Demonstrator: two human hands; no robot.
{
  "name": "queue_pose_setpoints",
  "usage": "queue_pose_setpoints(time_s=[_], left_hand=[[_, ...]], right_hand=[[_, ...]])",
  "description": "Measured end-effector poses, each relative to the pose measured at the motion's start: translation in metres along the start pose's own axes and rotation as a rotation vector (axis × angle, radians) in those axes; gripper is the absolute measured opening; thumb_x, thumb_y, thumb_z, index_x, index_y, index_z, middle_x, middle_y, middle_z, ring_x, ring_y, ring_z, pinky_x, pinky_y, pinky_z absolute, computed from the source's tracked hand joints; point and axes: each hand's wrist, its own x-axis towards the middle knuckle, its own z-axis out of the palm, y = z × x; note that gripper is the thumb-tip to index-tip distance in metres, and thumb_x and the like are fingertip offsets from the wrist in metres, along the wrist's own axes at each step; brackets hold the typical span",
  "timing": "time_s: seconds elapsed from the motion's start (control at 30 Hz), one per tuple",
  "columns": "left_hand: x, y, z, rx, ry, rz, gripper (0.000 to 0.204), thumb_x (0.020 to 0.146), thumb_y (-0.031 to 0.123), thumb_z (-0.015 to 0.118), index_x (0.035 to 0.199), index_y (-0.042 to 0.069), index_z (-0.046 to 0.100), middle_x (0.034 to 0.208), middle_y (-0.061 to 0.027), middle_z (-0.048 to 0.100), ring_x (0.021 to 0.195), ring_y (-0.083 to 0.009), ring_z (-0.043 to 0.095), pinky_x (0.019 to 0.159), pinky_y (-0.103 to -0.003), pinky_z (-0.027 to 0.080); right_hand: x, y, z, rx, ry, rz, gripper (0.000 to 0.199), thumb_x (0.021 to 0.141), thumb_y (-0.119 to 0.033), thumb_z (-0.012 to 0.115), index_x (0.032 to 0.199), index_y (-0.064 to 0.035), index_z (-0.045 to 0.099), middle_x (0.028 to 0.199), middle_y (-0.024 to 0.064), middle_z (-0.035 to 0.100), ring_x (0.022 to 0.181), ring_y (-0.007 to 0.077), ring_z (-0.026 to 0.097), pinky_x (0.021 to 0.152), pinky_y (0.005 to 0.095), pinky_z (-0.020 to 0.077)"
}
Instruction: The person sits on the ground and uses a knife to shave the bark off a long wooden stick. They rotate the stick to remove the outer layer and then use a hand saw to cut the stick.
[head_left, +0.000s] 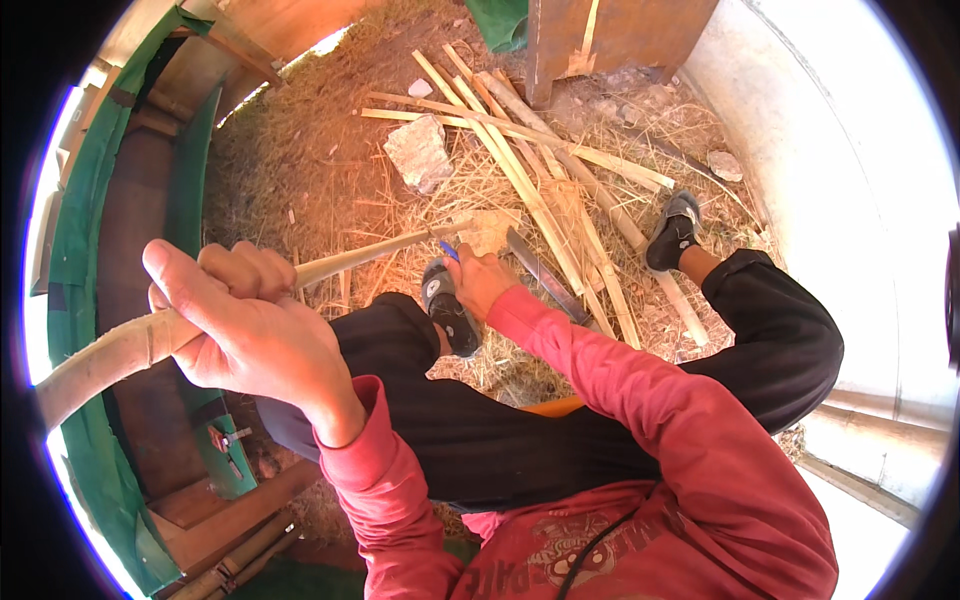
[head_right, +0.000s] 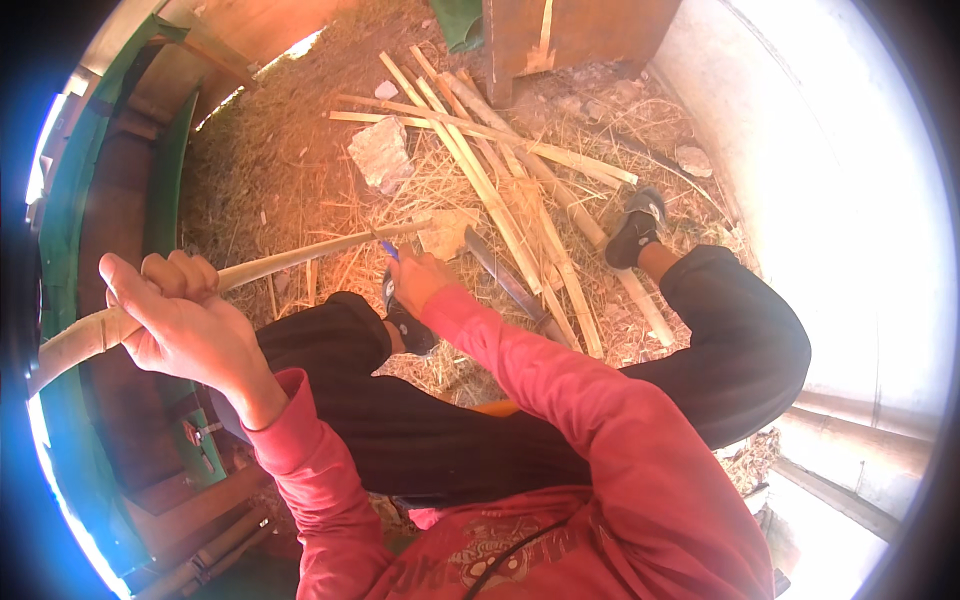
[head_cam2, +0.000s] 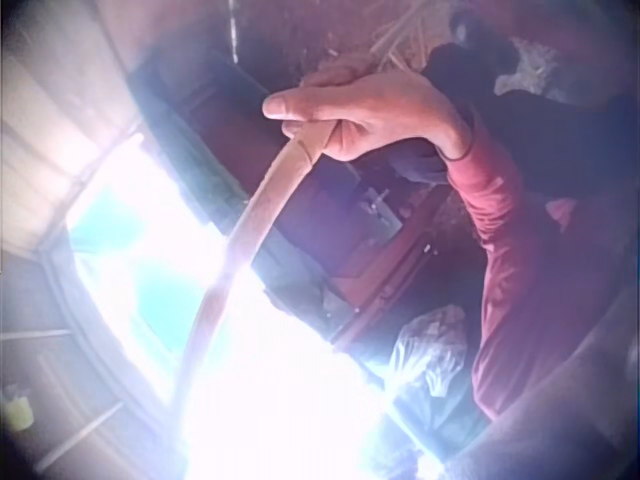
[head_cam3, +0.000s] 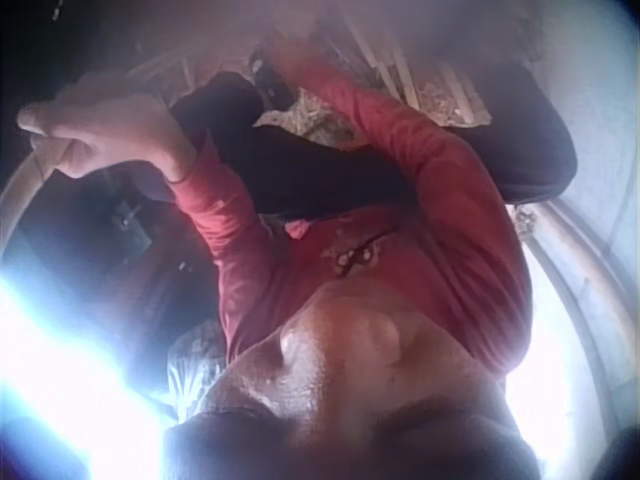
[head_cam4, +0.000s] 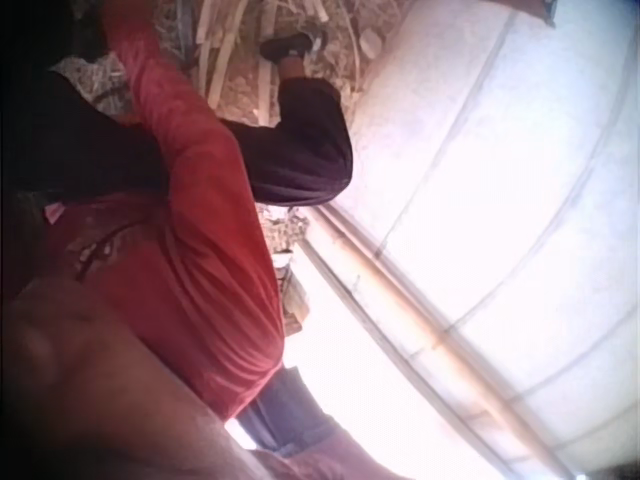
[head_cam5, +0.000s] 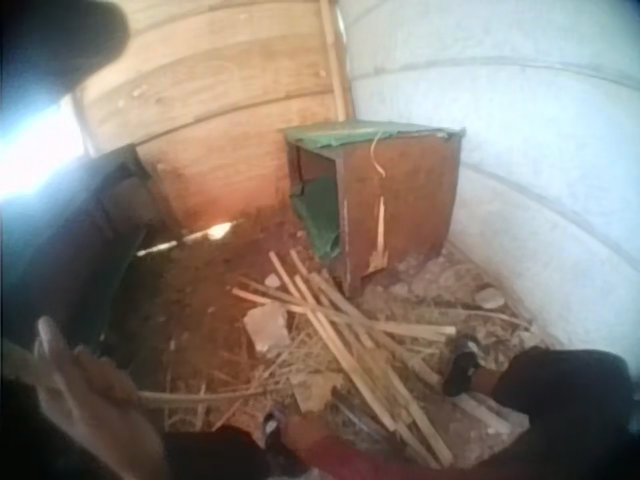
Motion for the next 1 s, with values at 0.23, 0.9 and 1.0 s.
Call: queue_pose_setpoints(time_s=[0.23, 0.9, 1.0], left_hand=[[0.015, 0.017, -0.003, 0.003, -0.002, -0.080, 0.044, 0.097, 0.026, 0.058, 0.065, 0.014, 0.031, 0.051, 0.0050, 0.022, 0.043, -0.0050, 0.018, 0.040, -0.024, 0.014], [0.083, 0.058, -0.020, -0.032, -0.233, 0.096, 0.047, 0.097, 0.047, 0.048, 0.102, 0.000, 0.050, 0.066, -0.0039, 0.042, 0.055, -0.0119, 0.037, 0.050, -0.025, 0.029], [0.086, 0.062, -0.022, -0.024, -0.074, 0.185, 0.036, 0.098, 0.041, 0.050, 0.092, 0.006, 0.049, 0.065, -0.0002, 0.036, 0.053, -0.0086, 0.031, 0.046, -0.024, 0.022]], right_hand=[[-0.008, 0.008, 0.002, 0.267, -0.052, -0.056, 0.039, 0.098, -0.038, 0.044, 0.103, -0.0018, 0.056, 0.077, 0.0250, 0.062, 0.068, 0.0441, 0.061, 0.063, 0.0499, 0.0478], [-0.054, -0.084, -0.109, 0.579, -0.128, -0.316, 0.024, 0.100, -0.016, 0.046, 0.120, -0.0040, 0.052, 0.084, 0.0123, 0.064, 0.071, 0.0232, 0.062, 0.067, 0.0333, 0.0480], [-0.053, -0.081, -0.116, 0.585, -0.145, -0.276, 0.025, 0.101, -0.017, 0.045, 0.120, -0.0033, 0.052, 0.086, 0.0110, 0.065, 0.074, 0.0206, 0.063, 0.068, 0.0322, 0.0484]])
